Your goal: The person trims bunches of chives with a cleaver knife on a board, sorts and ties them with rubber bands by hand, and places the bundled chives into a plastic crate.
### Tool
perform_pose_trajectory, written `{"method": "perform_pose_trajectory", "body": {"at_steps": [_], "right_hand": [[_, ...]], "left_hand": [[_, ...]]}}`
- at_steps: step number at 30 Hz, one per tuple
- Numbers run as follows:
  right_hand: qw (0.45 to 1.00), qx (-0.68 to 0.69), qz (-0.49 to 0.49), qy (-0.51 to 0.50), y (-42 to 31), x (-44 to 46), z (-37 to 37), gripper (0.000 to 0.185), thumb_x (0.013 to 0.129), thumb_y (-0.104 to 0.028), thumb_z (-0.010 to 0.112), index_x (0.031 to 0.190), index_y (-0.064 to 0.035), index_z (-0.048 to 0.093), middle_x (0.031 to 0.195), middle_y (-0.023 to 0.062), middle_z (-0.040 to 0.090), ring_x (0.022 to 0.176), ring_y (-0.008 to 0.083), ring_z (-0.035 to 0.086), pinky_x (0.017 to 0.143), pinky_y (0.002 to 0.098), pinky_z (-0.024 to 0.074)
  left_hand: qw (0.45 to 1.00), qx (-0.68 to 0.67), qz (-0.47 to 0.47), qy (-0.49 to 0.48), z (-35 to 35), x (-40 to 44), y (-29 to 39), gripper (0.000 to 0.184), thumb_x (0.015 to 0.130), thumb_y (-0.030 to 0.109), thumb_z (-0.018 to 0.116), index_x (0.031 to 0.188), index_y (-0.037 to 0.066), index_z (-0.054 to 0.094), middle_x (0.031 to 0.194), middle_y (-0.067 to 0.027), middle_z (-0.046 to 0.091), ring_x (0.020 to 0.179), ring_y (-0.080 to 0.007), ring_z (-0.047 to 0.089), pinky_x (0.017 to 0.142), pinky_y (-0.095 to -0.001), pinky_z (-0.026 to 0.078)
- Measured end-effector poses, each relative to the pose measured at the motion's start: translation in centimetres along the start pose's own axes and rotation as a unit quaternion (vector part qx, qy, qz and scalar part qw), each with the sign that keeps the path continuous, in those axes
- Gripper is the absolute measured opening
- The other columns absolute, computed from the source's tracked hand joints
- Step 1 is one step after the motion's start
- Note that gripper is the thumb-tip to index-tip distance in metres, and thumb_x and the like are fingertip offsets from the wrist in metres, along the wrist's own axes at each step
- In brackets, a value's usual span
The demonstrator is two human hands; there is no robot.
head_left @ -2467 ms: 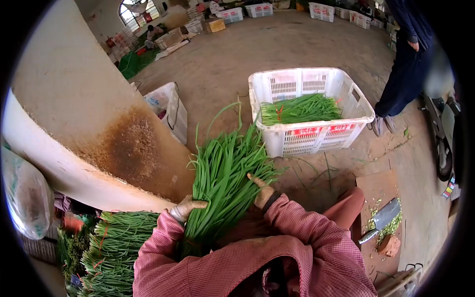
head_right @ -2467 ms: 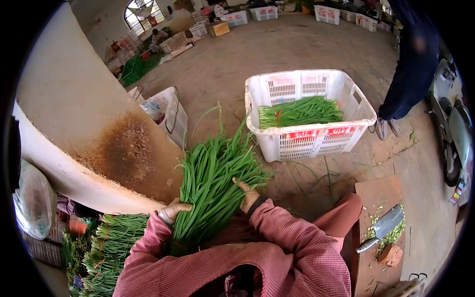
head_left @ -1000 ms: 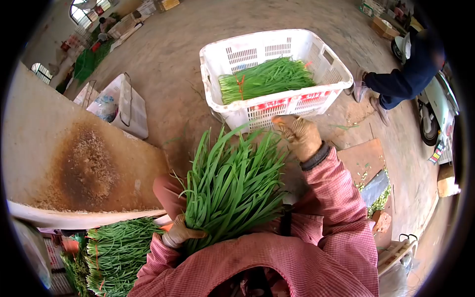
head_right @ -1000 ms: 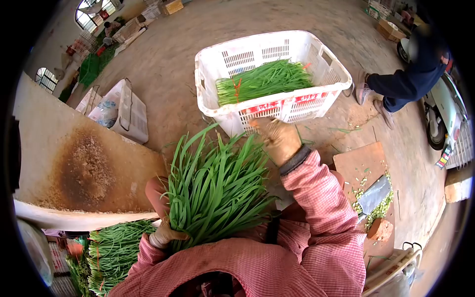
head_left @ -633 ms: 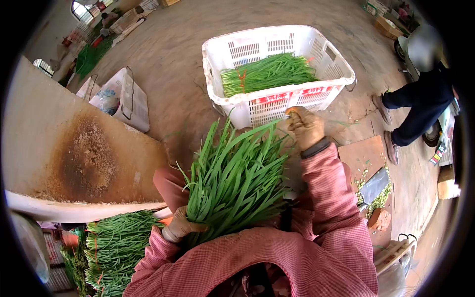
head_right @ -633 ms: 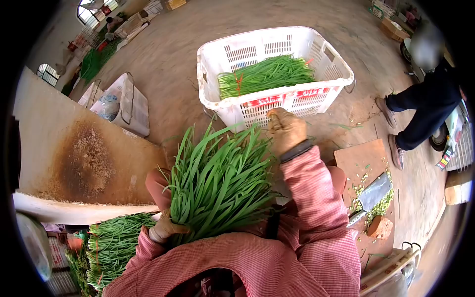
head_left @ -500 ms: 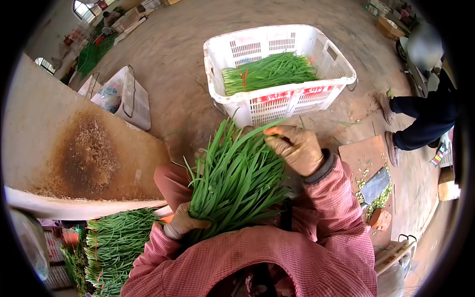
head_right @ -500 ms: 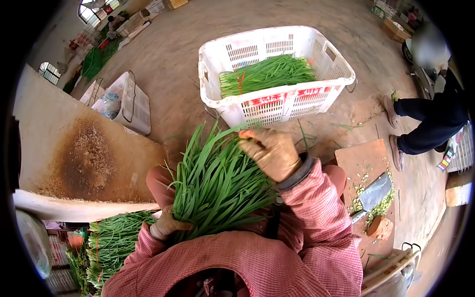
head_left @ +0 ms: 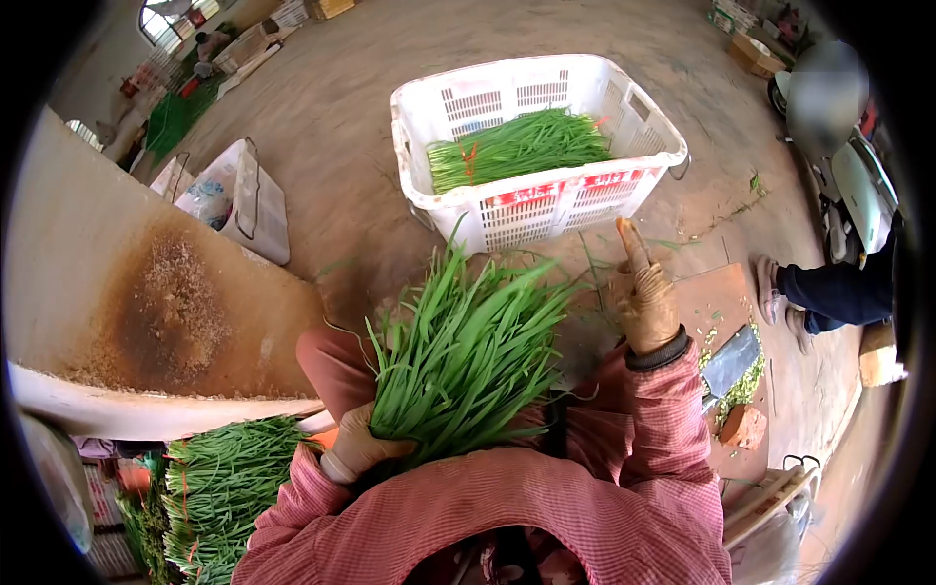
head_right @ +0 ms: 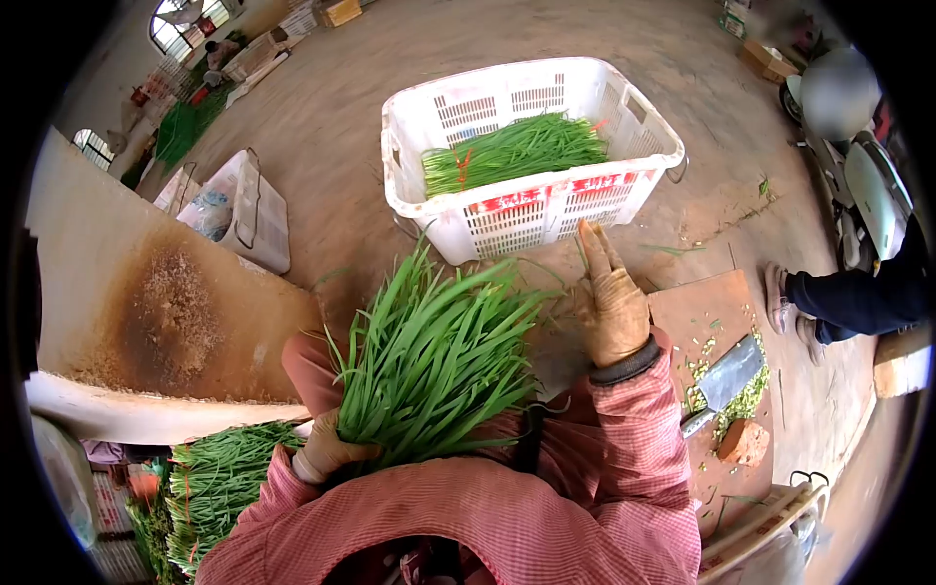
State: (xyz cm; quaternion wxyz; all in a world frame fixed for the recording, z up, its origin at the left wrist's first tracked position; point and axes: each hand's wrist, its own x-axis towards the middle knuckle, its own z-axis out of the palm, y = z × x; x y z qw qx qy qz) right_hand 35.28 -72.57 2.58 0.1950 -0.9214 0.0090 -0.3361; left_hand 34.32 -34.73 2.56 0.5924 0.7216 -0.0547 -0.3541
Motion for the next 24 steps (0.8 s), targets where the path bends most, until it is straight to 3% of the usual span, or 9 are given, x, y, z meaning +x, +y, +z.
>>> {"method": "perform_pose_trajectory", "body": {"at_steps": [2, 5, 7, 10, 12, 15, 19, 21, 24], "right_hand": [[0.975, 0.133, 0.143, -0.109, -3.5, 3.1, -2.7, 0.055, 0.07, 0.009, 0.053, 0.123, -0.0056, 0.044, 0.068, 0.0109, 0.057, 0.052, 0.0171, 0.051, 0.049, 0.0261, 0.0407], [0.943, 0.32, -0.031, -0.087, -2.1, 4.0, 2.4, 0.053, 0.07, 0.008, 0.054, 0.12, -0.0066, 0.048, 0.07, 0.0133, 0.056, 0.053, 0.0153, 0.05, 0.05, 0.0292, 0.0415], [0.963, 0.219, -0.008, -0.154, -3.7, 4.5, 0.5, 0.04, 0.074, 0.007, 0.054, 0.113, -0.005, 0.054, 0.082, 0.0104, 0.062, 0.052, 0.0107, 0.05, 0.049, 0.0263, 0.0441], [0.895, 0.396, 0.207, 0.008, -4.0, 2.9, -1.3, 0.029, 0.082, 0.002, 0.051, 0.11, -0.0038, 0.056, 0.082, 0.0034, 0.062, 0.046, 0.0043, 0.043, 0.042, 0.0158, 0.0412], [0.866, 0.415, 0.277, -0.038, -3.6, 2.1, -2.7, 0.031, 0.078, 0.006, 0.053, 0.107, -0.0057, 0.058, 0.093, 0.0045, 0.063, 0.063, 0.0028, 0.051, 0.05, 0.0161, 0.042], [0.914, 0.35, 0.076, -0.189, -3.4, 1.1, -1.6, 0.041, 0.071, 0.004, 0.059, 0.11, -0.0071, 0.055, 0.107, 0.0109, 0.058, 0.084, 0.0198, 0.059, 0.068, 0.0247, 0.0473], [0.944, 0.292, -0.02, -0.152, -3.9, -0.2, 1.6, 0.036, 0.07, 0.0, 0.061, 0.105, -0.0081, 0.058, 0.1, 0.0138, 0.059, 0.084, 0.027, 0.058, 0.071, 0.0318, 0.0472], [0.925, 0.324, 0.042, -0.193, -3.8, -0.8, 2.9, 0.035, 0.069, 0.011, 0.053, 0.1, -0.0037, 0.059, 0.098, 0.0109, 0.061, 0.074, 0.0184, 0.056, 0.066, 0.0255, 0.0457], [0.964, 0.226, 0.141, 0.002, 0.4, -2.3, 5.3, 0.014, 0.079, 0.0, 0.053, 0.09, -0.0021, 0.061, 0.073, 0.0062, 0.057, 0.056, 0.0125, 0.05, 0.05, 0.0237, 0.0415]], "left_hand": [[0.999, 0.026, 0.021, -0.002, 0.7, -0.3, 0.1, 0.044, 0.062, -0.003, 0.07, 0.103, 0.0, 0.056, 0.097, -0.005, 0.061, 0.087, -0.0116, 0.056, 0.078, -0.0257, 0.045], [0.999, 0.006, 0.036, 0.015, 2.6, -1.4, 2.0, 0.04, 0.063, -0.003, 0.07, 0.101, 0.0, 0.057, 0.095, -0.0054, 0.062, 0.085, -0.0116, 0.057, 0.077, -0.0256, 0.046], [0.999, 0.002, 0.045, 0.021, 2.6, -1.6, 1.8, 0.04, 0.063, -0.003, 0.07, 0.101, 0.0, 0.057, 0.095, -0.0056, 0.062, 0.085, -0.0118, 0.057, 0.077, -0.0258, 0.046], [0.999, -0.007, 0.028, 0.017, 2.1, -1.6, 1.9, 0.044, 0.062, -0.004, 0.071, 0.103, 0.001, 0.056, 0.097, -0.0058, 0.061, 0.087, -0.0128, 0.057, 0.079, -0.0269, 0.045], [0.999, -0.022, 0.032, -0.009, 1.6, -1.3, 1.9, 0.048, 0.06, -0.005, 0.071, 0.105, 0.002, 0.056, 0.099, -0.0052, 0.061, 0.09, -0.0129, 0.056, 0.081, -0.0272, 0.045], [0.999, -0.042, 0.022, -0.026, 0.3, -0.6, 0.3, 0.051, 0.058, -0.006, 0.071, 0.105, 0.003, 0.055, 0.098, -0.0039, 0.061, 0.089, -0.0129, 0.055, 0.081, -0.0278, 0.044], [0.999, 0.006, -0.003, -0.038, -0.1, -0.1, 0.3, 0.051, 0.056, -0.006, 0.072, 0.104, 0.003, 0.056, 0.095, -0.0032, 0.061, 0.087, -0.0125, 0.055, 0.079, -0.0274, 0.044], [0.999, 0.045, -0.006, -0.03, -0.1, 0.0, 0.4, 0.051, 0.056, -0.006, 0.072, 0.104, 0.003, 0.056, 0.095, -0.0033, 0.061, 0.087, -0.0125, 0.055, 0.079, -0.0271, 0.044], [0.999, 0.042, 0.031, -0.015, 0.2, 0.1, 0.7, 0.052, 0.055, -0.007, 0.071, 0.104, 0.003, 0.056, 0.095, -0.003, 0.061, 0.087, -0.0126, 0.056, 0.08, -0.0271, 0.044]]}}
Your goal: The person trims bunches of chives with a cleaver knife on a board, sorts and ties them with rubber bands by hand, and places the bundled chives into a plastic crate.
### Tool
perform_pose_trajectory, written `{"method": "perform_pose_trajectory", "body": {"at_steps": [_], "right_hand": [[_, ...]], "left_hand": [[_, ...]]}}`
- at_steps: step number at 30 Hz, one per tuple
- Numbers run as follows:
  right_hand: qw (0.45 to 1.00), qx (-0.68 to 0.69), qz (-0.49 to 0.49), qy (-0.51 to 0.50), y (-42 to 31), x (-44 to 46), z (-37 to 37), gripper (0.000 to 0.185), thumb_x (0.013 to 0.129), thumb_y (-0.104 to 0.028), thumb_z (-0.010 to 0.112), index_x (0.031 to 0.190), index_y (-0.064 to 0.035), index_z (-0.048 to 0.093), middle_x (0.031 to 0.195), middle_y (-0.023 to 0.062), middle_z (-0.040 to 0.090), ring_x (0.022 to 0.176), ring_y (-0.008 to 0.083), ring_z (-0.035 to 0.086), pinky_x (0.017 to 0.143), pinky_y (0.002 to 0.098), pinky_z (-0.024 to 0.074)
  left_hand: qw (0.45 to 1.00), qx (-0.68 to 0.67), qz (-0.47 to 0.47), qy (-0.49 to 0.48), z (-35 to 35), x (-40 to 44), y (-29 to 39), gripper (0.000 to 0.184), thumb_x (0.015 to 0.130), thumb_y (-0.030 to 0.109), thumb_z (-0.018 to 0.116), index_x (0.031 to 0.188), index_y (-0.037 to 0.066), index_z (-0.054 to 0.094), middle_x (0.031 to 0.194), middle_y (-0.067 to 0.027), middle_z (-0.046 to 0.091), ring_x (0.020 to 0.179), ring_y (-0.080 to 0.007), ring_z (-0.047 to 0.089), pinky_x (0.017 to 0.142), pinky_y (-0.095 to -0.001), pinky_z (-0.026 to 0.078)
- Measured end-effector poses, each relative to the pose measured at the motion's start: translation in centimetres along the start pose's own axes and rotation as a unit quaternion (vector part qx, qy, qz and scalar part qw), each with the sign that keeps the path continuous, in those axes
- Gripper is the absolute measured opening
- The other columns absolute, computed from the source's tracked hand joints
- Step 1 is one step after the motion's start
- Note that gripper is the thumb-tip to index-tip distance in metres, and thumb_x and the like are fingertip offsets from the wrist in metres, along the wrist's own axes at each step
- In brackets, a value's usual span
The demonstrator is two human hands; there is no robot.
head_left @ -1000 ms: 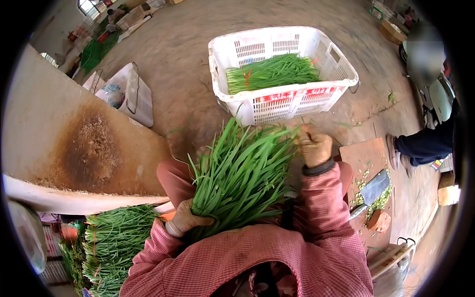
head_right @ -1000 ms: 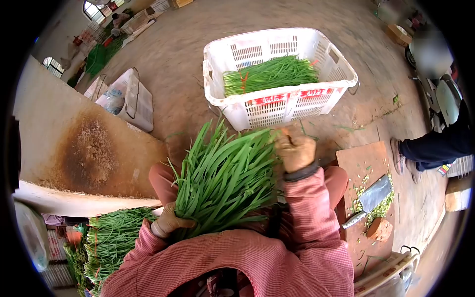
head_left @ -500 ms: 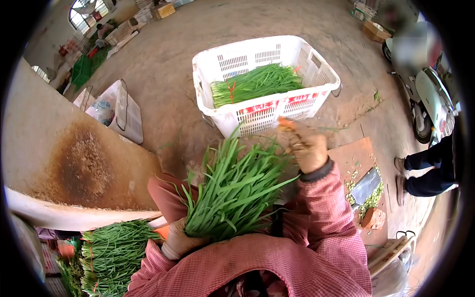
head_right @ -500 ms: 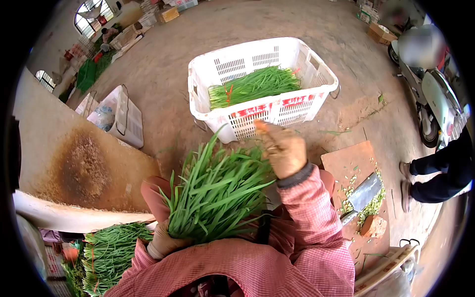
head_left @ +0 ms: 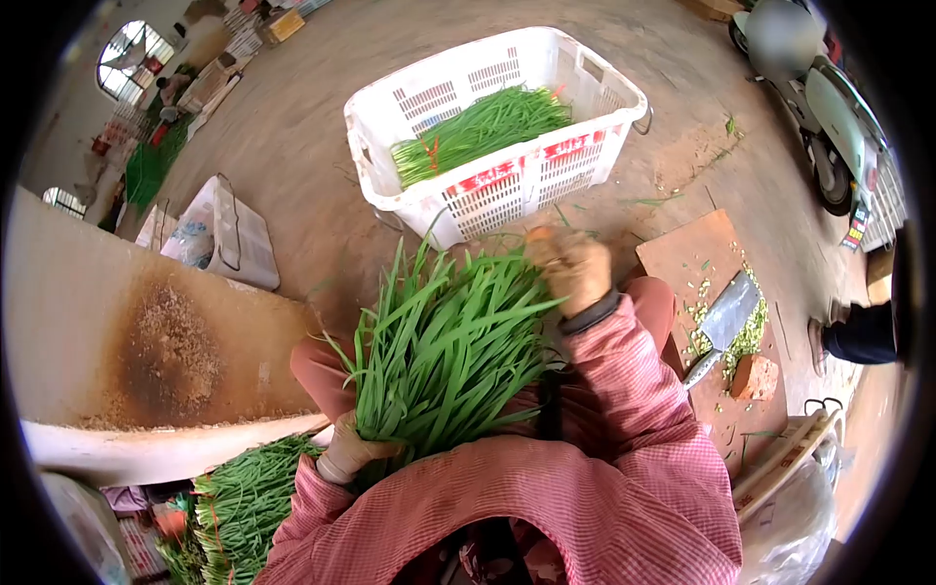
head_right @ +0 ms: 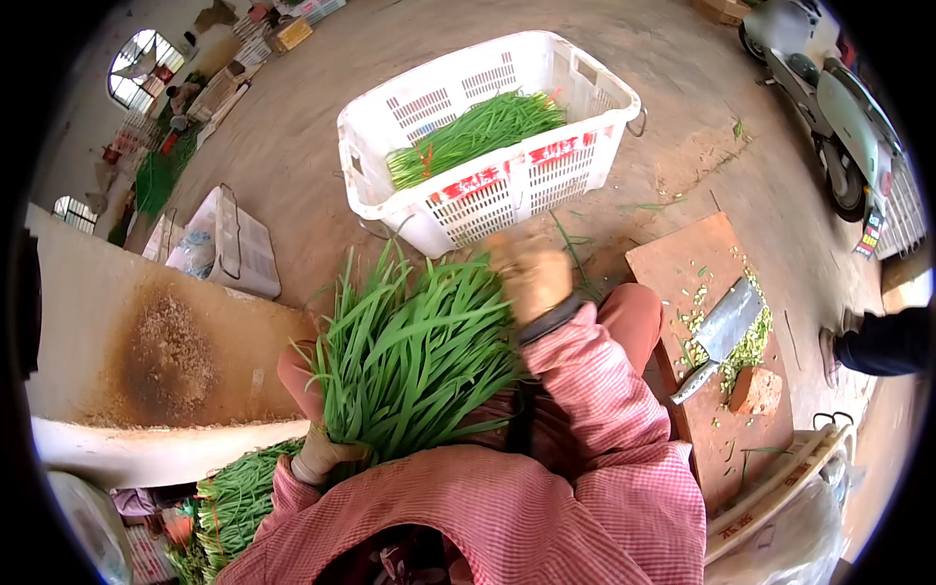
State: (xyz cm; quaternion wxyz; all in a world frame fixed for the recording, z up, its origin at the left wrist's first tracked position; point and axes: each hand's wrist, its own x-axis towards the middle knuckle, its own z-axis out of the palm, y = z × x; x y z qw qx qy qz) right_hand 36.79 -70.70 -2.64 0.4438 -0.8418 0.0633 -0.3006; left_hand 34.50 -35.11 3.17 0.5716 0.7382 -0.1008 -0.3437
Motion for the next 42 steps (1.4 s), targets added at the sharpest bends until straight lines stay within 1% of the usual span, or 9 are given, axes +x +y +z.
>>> {"method": "perform_pose_trajectory", "body": {"at_steps": [9, 11, 15, 18, 21, 27, 31, 40, 42], "right_hand": [[0.939, 0.256, 0.226, -0.049, -3.2, -1.5, -3.7, 0.014, 0.085, -0.006, 0.052, 0.094, -0.0016, 0.062, 0.066, -0.0001, 0.055, 0.052, 0.004, 0.045, 0.046, 0.0155, 0.038], [0.754, 0.532, 0.367, -0.113, -4.0, 0.2, -2.6, 0.021, 0.079, -0.002, 0.055, 0.099, 0.0003, 0.059, 0.075, 0.0069, 0.059, 0.054, 0.0108, 0.049, 0.047, 0.0211, 0.0421], [0.938, 0.181, 0.107, -0.277, -4.5, 0.8, 1.5, 0.019, 0.077, -0.001, 0.056, 0.095, -0.0016, 0.061, 0.074, 0.0096, 0.061, 0.052, 0.0149, 0.052, 0.047, 0.024, 0.0441], [0.719, 0.61, 0.315, -0.112, -2.3, 0.8, 3.0, 0.015, 0.081, -0.004, 0.05, 0.09, 0.0019, 0.06, 0.071, 0.0128, 0.061, 0.055, 0.0178, 0.055, 0.045, 0.0244, 0.0427], [0.883, 0.371, 0.279, 0.061, -0.1, 1.7, -1.4, 0.014, 0.085, -0.011, 0.052, 0.087, -0.0006, 0.061, 0.071, 0.0074, 0.062, 0.054, 0.0098, 0.054, 0.045, 0.0185, 0.0409], [0.751, 0.547, 0.211, -0.305, -7.1, -2.1, -4.7, 0.023, 0.082, -0.003, 0.052, 0.105, -0.0024, 0.056, 0.087, 0.0161, 0.063, 0.068, 0.0168, 0.063, 0.052, 0.0248, 0.053], [0.868, 0.275, 0.026, -0.412, -12.5, -2.5, 0.6, 0.075, 0.076, -0.002, 0.06, 0.136, -0.013, 0.018, 0.071, 0.006, 0.061, 0.055, 0.006, 0.05, 0.055, 0.0192, 0.0451], [0.682, 0.66, 0.108, -0.297, -11.7, 0.4, -0.8, 0.021, 0.086, -0.016, 0.05, 0.102, -0.004, 0.059, 0.076, 0.0092, 0.063, 0.049, 0.0125, 0.056, 0.041, 0.0218, 0.0482], [0.788, 0.423, 0.094, -0.437, -12.4, 1.1, -1.6, 0.031, 0.083, -0.014, 0.055, 0.112, -0.0025, 0.052, 0.082, 0.0124, 0.063, 0.053, 0.013, 0.058, 0.043, 0.0239, 0.048]], "left_hand": [[0.994, -0.083, -0.075, -0.017, -0.5, 0.9, -0.8, 0.053, 0.057, -0.008, 0.07, 0.106, 0.002, 0.055, 0.1, -0.0039, 0.06, 0.091, -0.014, 0.055, 0.084, -0.0283, 0.042], [0.994, -0.076, -0.072, -0.027, -0.7, 1.0, -1.0, 0.053, 0.057, -0.008, 0.07, 0.106, 0.002, 0.055, 0.1, -0.004, 0.06, 0.092, -0.0142, 0.055, 0.084, -0.0284, 0.042], [0.994, -0.078, -0.07, -0.041, -0.7, 0.7, -0.8, 0.052, 0.058, -0.008, 0.069, 0.107, 0.002, 0.054, 0.101, -0.0043, 0.059, 0.092, -0.0146, 0.055, 0.085, -0.0288, 0.042], [0.995, -0.068, -0.068, -0.015, -0.9, 0.3, -1.2, 0.052, 0.058, -0.008, 0.069, 0.107, 0.001, 0.054, 0.101, -0.0047, 0.059, 0.093, -0.0142, 0.054, 0.085, -0.0287, 0.042], [0.995, -0.066, -0.068, -0.014, -0.7, 0.4, -0.8, 0.052, 0.058, -0.006, 0.07, 0.107, 0.001, 0.054, 0.1, -0.0045, 0.059, 0.093, -0.0142, 0.054, 0.085, -0.0286, 0.042], [0.995, -0.073, -0.062, -0.015, -1.3, 2.1, -2.6, 0.051, 0.061, -0.003, 0.072, 0.108, 0.001, 0.054, 0.101, -0.0046, 0.06, 0.092, -0.014, 0.054, 0.085, -0.0278, 0.042], [0.992, -0.099, -0.074, -0.031, -0.7, 2.5, -2.6, 0.051, 0.061, -0.002, 0.073, 0.108, 0.0, 0.054, 0.101, -0.005, 0.06, 0.09, -0.0132, 0.055, 0.084, -0.027, 0.043], [0.994, -0.08, -0.068, 0.011, -1.0, 1.6, -2.4, 0.049, 0.06, -0.002, 0.073, 0.105, 0.0, 0.055, 0.097, -0.0054, 0.061, 0.087, -0.0132, 0.056, 0.081, -0.0269, 0.045], [0.994, -0.076, -0.072, 0.009, -0.6, 1.9, -2.4, 0.048, 0.06, -0.001, 0.073, 0.105, 0.0, 0.055, 0.097, -0.0052, 0.061, 0.087, -0.0133, 0.056, 0.081, -0.0268, 0.045]]}}
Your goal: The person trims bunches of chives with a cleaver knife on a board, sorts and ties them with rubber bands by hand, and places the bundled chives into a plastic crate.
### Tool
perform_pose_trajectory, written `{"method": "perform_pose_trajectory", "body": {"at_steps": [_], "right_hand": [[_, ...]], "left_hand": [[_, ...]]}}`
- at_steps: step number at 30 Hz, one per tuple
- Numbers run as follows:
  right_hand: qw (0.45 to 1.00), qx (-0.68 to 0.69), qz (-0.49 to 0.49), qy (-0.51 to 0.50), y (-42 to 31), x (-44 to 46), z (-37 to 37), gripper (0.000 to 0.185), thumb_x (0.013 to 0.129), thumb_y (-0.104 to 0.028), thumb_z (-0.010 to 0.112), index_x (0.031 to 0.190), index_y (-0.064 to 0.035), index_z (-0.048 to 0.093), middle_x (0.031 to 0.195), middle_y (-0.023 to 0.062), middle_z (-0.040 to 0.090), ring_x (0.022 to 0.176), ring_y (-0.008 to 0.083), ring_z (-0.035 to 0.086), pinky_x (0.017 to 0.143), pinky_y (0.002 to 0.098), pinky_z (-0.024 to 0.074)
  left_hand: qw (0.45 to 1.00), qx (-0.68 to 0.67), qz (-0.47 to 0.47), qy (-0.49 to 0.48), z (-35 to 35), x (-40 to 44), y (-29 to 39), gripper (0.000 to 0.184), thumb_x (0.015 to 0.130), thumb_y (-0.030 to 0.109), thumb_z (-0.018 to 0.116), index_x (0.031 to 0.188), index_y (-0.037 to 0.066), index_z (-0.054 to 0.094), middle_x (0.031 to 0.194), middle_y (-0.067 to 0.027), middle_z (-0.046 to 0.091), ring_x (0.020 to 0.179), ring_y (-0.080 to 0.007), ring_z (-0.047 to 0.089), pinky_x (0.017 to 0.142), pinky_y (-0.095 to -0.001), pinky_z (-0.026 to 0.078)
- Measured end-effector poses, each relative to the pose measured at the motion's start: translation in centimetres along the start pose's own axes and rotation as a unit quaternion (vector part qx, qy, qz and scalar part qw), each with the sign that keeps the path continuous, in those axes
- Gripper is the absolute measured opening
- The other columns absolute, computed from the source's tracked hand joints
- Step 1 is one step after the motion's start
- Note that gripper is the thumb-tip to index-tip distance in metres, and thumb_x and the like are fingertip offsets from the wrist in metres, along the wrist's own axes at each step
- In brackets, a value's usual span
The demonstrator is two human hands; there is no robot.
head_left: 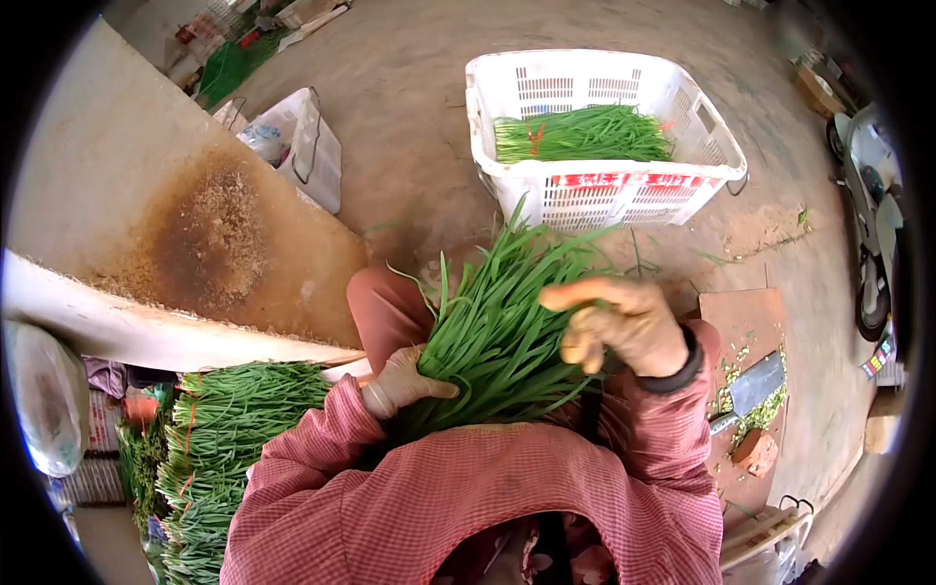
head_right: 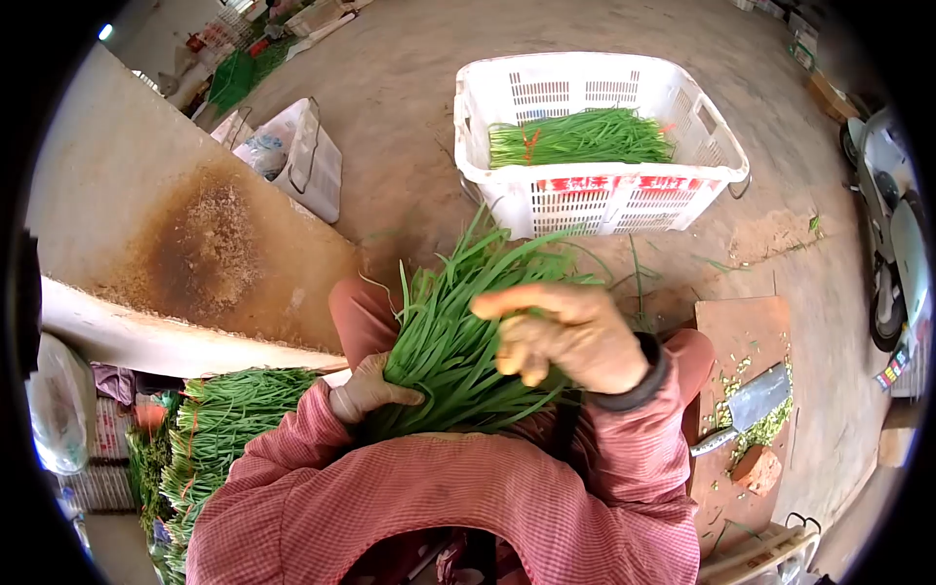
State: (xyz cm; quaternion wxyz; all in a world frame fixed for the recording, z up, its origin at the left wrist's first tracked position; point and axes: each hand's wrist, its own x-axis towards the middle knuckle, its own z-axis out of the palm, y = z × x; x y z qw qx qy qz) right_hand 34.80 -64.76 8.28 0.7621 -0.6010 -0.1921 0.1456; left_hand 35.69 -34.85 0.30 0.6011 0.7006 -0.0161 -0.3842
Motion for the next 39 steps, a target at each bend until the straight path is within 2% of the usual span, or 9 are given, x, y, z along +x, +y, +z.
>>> {"method": "perform_pose_trajectory", "body": {"at_steps": [4, 6, 8, 12, 17, 24, 27, 31, 39], "right_hand": [[0.829, -0.525, -0.105, 0.163, 5.9, 5.1, 5.5, 0.04, 0.074, -0.015, 0.065, 0.109, -0.0012, 0.051, 0.065, 0.0128, 0.057, 0.048, 0.0159, 0.053, 0.049, 0.024, 0.046], [0.989, -0.09, 0.033, 0.113, 6.2, 6.7, 4.9, 0.023, 0.08, -0.014, 0.059, 0.1, -0.0032, 0.055, 0.076, 0.008, 0.062, 0.057, 0.012, 0.056, 0.049, 0.0244, 0.0459], [0.969, 0.124, -0.105, 0.186, 4.1, 5.2, 2.6, 0.02, 0.083, -0.012, 0.056, 0.101, -0.0032, 0.054, 0.083, 0.0066, 0.062, 0.061, 0.0101, 0.056, 0.054, 0.0233, 0.0466], [0.835, -0.401, -0.177, 0.332, 3.5, 1.5, -3.3, 0.047, 0.079, -0.013, 0.061, 0.119, 0.0, 0.041, 0.098, 0.0111, 0.06, 0.084, 0.0199, 0.059, 0.073, 0.0265, 0.0476], [0.997, -0.066, 0.03, 0.017, 10.8, 3.4, 3.8, 0.062, 0.078, -0.03, 0.064, 0.122, 0.0036, 0.035, 0.114, 0.0137, 0.051, 0.106, 0.0194, 0.047, 0.09, 0.0305, 0.0378], [0.949, 0.298, 0.099, 0.012, 9.3, 12.0, 7.8, 0.052, 0.072, -0.031, 0.07, 0.109, -0.0014, 0.05, 0.098, 0.0087, 0.059, 0.092, 0.0175, 0.055, 0.08, 0.03, 0.0452], [0.921, 0.37, 0.099, -0.069, 8.6, 11.2, 8.1, 0.059, 0.067, -0.035, 0.073, 0.111, -0.0041, 0.051, 0.102, 0.0043, 0.057, 0.097, 0.0185, 0.052, 0.086, 0.0317, 0.0414], [0.959, 0.265, 0.072, -0.069, 9.6, 12.0, 13.0, 0.07, 0.064, -0.039, 0.074, 0.119, -0.0064, 0.045, 0.114, 0.0051, 0.05, 0.109, 0.0189, 0.043, 0.094, 0.0321, 0.0338], [0.895, 0.416, 0.155, 0.045, 11.6, 11.0, 10.8, 0.074, 0.062, -0.034, 0.077, 0.121, -0.0054, 0.041, 0.122, 0.0078, 0.045, 0.114, 0.0235, 0.04, 0.094, 0.0429, 0.0312]], "left_hand": [[0.999, 0.046, -0.013, 0.013, 0.5, 0.2, 0.2, 0.048, 0.06, 0.0, 0.073, 0.104, 0.0, 0.055, 0.096, -0.0061, 0.061, 0.087, -0.0139, 0.057, 0.081, -0.0271, 0.044], [0.998, 0.056, -0.008, 0.013, 0.1, -0.1, 0.5, 0.049, 0.06, 0.001, 0.074, 0.105, 0.0, 0.055, 0.097, -0.0068, 0.061, 0.088, -0.0145, 0.057, 0.082, -0.0274, 0.044], [0.999, -0.004, 0.041, 0.02, -1.8, -0.4, 1.1, 0.053, 0.06, 0.002, 0.075, 0.108, 0.0, 0.054, 0.099, -0.0087, 0.061, 0.09, -0.0162, 0.057, 0.083, -0.0283, 0.044], [0.982, -0.137, -0.064, 0.115, -7.8, -1.7, 7.0, 0.039, 0.069, 0.005, 0.065, 0.106, -0.002, 0.054, 0.095, -0.0128, 0.062, 0.087, -0.0242, 0.06, 0.082, -0.0372, 0.047], [0.971, -0.192, -0.062, 0.13, -12.1, 0.9, 14.9, 0.037, 0.074, 0.018, 0.063, 0.106, 0.002, 0.055, 0.093, -0.0117, 0.062, 0.08, -0.0241, 0.061, 0.076, -0.0399, 0.049], [0.938, 0.001, 0.244, 0.247, -6.1, -2.9, 17.2, 0.061, 0.077, 0.026, 0.063, 0.124, -0.001, 0.036, 0.118, -0.013, 0.049, 0.11, -0.0224, 0.046, 0.095, -0.0361, 0.035], [0.996, -0.092, 0.02, -0.005, -12.6, -1.8, 10.2, 0.07, 0.076, 0.05, 0.056, 0.125, 0.004, 0.037, 0.118, -0.013, 0.049, 0.108, -0.0246, 0.048, 0.097, -0.0395, 0.034], [0.943, -0.265, 0.166, -0.112, -14.9, 2.8, 6.6, 0.062, 0.078, 0.042, 0.058, 0.121, 0.001, 0.043, 0.117, -0.0137, 0.051, 0.102, -0.0236, 0.052, 0.09, -0.0396, 0.042], [0.983, -0.072, 0.069, 0.156, -7.7, -1.6, 8.9, 0.037, 0.069, 0.006, 0.07, 0.103, -0.003, 0.056, 0.093, -0.012, 0.062, 0.082, -0.0216, 0.061, 0.076, -0.0327, 0.05]]}}
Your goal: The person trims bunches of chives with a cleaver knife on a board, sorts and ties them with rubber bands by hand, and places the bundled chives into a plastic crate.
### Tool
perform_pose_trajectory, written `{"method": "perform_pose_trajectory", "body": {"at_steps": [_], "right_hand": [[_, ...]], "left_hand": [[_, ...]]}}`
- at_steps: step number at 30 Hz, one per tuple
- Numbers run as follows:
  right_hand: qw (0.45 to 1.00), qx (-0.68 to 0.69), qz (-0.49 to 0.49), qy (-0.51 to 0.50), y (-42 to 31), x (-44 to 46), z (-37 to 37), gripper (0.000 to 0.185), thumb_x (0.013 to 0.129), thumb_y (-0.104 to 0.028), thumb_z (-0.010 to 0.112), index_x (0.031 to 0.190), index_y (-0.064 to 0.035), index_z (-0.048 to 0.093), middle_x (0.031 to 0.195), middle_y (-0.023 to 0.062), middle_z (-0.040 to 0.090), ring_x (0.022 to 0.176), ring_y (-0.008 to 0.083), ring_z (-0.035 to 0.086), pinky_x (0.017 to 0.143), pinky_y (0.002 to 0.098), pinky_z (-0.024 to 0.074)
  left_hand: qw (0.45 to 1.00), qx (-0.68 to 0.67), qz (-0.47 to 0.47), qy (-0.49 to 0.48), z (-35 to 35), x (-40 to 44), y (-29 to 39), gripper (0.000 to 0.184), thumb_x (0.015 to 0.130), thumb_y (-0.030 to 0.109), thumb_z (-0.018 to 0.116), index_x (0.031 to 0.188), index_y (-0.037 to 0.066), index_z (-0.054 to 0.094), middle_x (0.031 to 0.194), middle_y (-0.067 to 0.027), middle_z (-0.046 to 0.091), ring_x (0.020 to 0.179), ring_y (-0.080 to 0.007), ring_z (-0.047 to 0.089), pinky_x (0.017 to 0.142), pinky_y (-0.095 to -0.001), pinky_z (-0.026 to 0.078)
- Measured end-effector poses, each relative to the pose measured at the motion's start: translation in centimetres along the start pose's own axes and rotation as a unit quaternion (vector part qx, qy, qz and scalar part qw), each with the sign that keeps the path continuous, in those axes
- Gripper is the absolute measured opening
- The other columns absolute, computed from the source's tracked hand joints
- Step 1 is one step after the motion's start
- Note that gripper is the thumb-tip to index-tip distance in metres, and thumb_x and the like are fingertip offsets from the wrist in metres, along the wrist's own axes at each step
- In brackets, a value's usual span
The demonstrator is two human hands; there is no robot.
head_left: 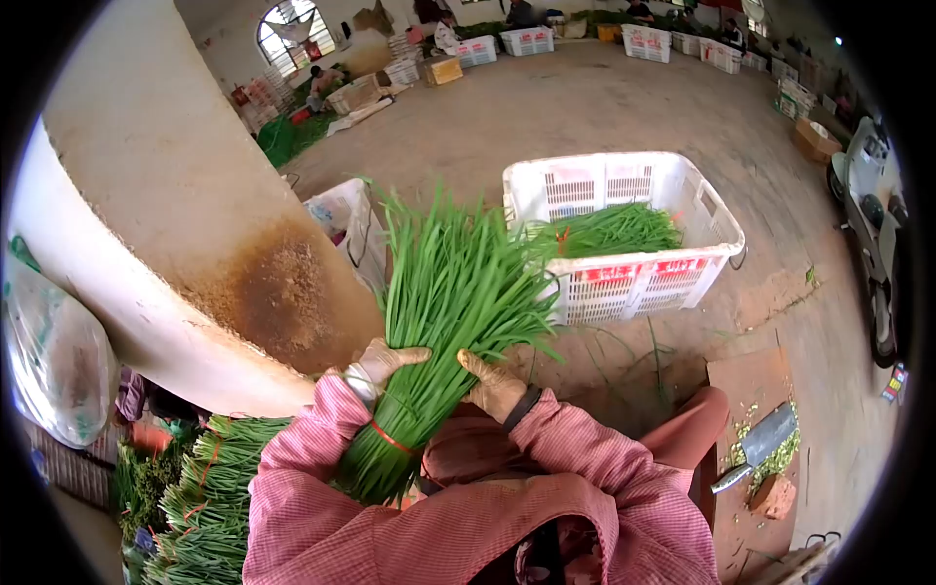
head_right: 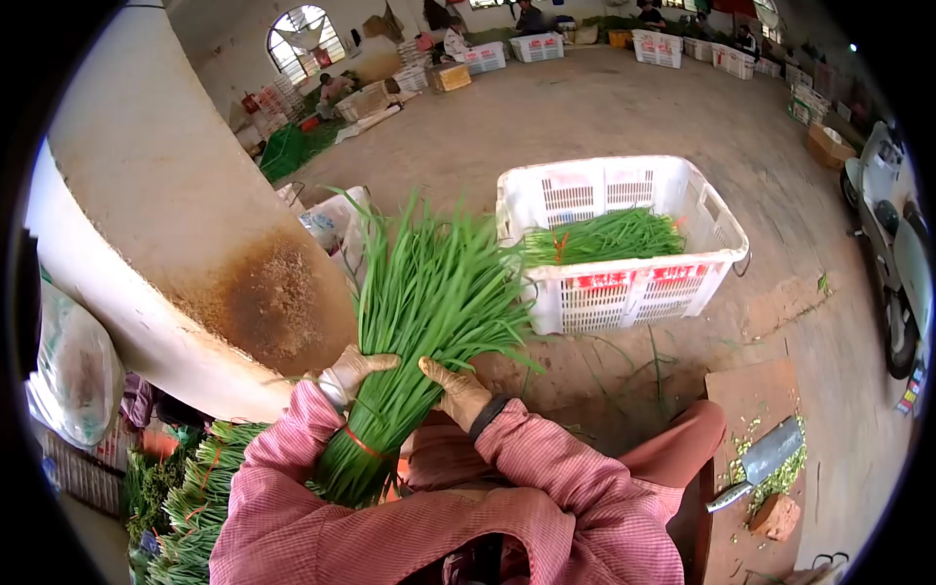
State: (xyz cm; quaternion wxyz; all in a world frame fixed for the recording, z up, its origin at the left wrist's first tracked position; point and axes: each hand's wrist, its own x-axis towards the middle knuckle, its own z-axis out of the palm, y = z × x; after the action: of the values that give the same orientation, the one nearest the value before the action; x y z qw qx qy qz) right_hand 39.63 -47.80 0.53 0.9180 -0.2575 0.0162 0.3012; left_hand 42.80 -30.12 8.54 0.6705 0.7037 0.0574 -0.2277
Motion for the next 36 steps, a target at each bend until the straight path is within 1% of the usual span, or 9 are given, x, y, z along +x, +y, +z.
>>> {"method": "perform_pose_trajectory", "body": {"at_steps": [5, 12, 14, 17, 21, 25, 28, 33, 36], "right_hand": [[0.948, -0.141, -0.031, 0.283, 1.8, -2.0, -4.6, 0.033, 0.068, -0.017, 0.072, 0.096, -0.0023, 0.061, 0.111, 0.013, 0.053, 0.108, 0.023, 0.044, 0.087, 0.0397, 0.0364], [0.986, 0.114, 0.119, -0.016, 1.7, -1.1, -15.6, 0.025, 0.073, -0.014, 0.065, 0.094, -0.0015, 0.058, 0.09, 0.0123, 0.061, 0.08, 0.0323, 0.059, 0.078, 0.0442, 0.0473], [0.952, 0.157, -0.063, 0.256, -0.6, -3.6, -9.9, 0.031, 0.077, -0.015, 0.062, 0.105, -0.0053, 0.052, 0.097, 0.0133, 0.057, 0.089, 0.0303, 0.054, 0.078, 0.0456, 0.045], [0.934, 0.156, -0.163, 0.275, -5.0, -5.2, -15.3, 0.026, 0.076, -0.016, 0.062, 0.1, -0.0073, 0.054, 0.087, 0.0121, 0.059, 0.076, 0.0304, 0.057, 0.071, 0.049, 0.0464], [0.697, -0.205, -0.55, 0.412, -10.0, -9.1, -12.1, 0.016, 0.078, -0.008, 0.06, 0.094, -0.0132, 0.06, 0.071, 0.0019, 0.058, 0.067, 0.0164, 0.056, 0.056, 0.0258, 0.0481], [0.465, -0.726, -0.445, 0.242, -8.6, -10.5, -4.6, 0.017, 0.079, -0.018, 0.06, 0.095, -0.0186, 0.063, 0.076, 0.0058, 0.06, 0.064, 0.0188, 0.058, 0.056, 0.0294, 0.0493], [0.44, -0.856, -0.208, 0.175, -5.7, -7.9, -2.0, 0.031, 0.078, -0.031, 0.057, 0.101, -0.01, 0.058, 0.08, 0.0102, 0.059, 0.067, 0.0254, 0.058, 0.062, 0.0349, 0.0484], [0.654, -0.576, -0.424, 0.247, -4.7, -5.0, -6.6, 0.007, 0.075, -0.014, 0.061, 0.078, -0.0071, 0.063, 0.072, 0.0118, 0.061, 0.07, 0.0251, 0.058, 0.066, 0.0291, 0.0483], [0.481, -0.745, -0.353, 0.298, -7.4, -8.3, -5.0, 0.016, 0.073, -0.009, 0.064, 0.088, -0.012, 0.062, 0.068, 0.0079, 0.059, 0.055, 0.0189, 0.054, 0.05, 0.0291, 0.0465]], "left_hand": [[0.995, -0.102, -0.001, 0.02, 2.2, -0.1, -6.3, 0.04, 0.064, 0.0, 0.072, 0.101, -0.002, 0.056, 0.091, -0.0104, 0.062, 0.082, -0.0186, 0.06, 0.077, -0.0327, 0.048], [0.98, -0.192, -0.001, 0.049, 1.9, 0.4, -8.7, 0.028, 0.065, 0.004, 0.068, 0.092, 0.0, 0.06, 0.084, -0.0081, 0.064, 0.075, -0.0169, 0.06, 0.076, -0.0294, 0.047], [0.979, -0.195, 0.006, 0.053, 2.6, -0.5, -7.7, 0.026, 0.066, 0.005, 0.068, 0.09, -0.001, 0.061, 0.082, -0.008, 0.064, 0.075, -0.017, 0.06, 0.075, -0.0294, 0.047], [0.978, -0.192, 0.034, 0.072, 2.9, -1.2, -7.3, 0.025, 0.066, 0.004, 0.068, 0.089, 0.0, 0.061, 0.081, -0.0074, 0.064, 0.073, -0.0171, 0.06, 0.073, -0.0291, 0.048], [0.981, -0.169, 0.023, 0.092, 2.5, -0.2, -8.5, 0.029, 0.066, 0.003, 0.067, 0.093, -0.002, 0.058, 0.084, -0.0098, 0.063, 0.073, -0.0208, 0.062, 0.072, -0.0331, 0.051], [0.98, -0.185, 0.008, 0.075, 2.9, 0.5, -8.7, 0.029, 0.066, 0.001, 0.067, 0.094, 0.0, 0.059, 0.083, -0.0085, 0.063, 0.073, -0.019, 0.061, 0.072, -0.031, 0.05], [0.979, -0.195, 0.02, 0.063, 3.6, 0.1, -7.9, 0.028, 0.067, 0.0, 0.067, 0.094, 0.001, 0.06, 0.084, -0.0066, 0.063, 0.074, -0.0166, 0.06, 0.072, -0.0287, 0.048], [0.979, -0.186, 0.035, 0.072, 3.3, 0.0, -8.1, 0.033, 0.067, 0.0, 0.067, 0.099, 0.002, 0.059, 0.088, -0.0055, 0.062, 0.076, -0.016, 0.059, 0.074, -0.0281, 0.048], [0.978, -0.199, 0.001, 0.066, 3.0, 0.1, -8.2, 0.032, 0.067, -0.001, 0.067, 0.098, 0.002, 0.059, 0.088, -0.006, 0.062, 0.077, -0.0161, 0.059, 0.075, -0.0278, 0.047]]}}
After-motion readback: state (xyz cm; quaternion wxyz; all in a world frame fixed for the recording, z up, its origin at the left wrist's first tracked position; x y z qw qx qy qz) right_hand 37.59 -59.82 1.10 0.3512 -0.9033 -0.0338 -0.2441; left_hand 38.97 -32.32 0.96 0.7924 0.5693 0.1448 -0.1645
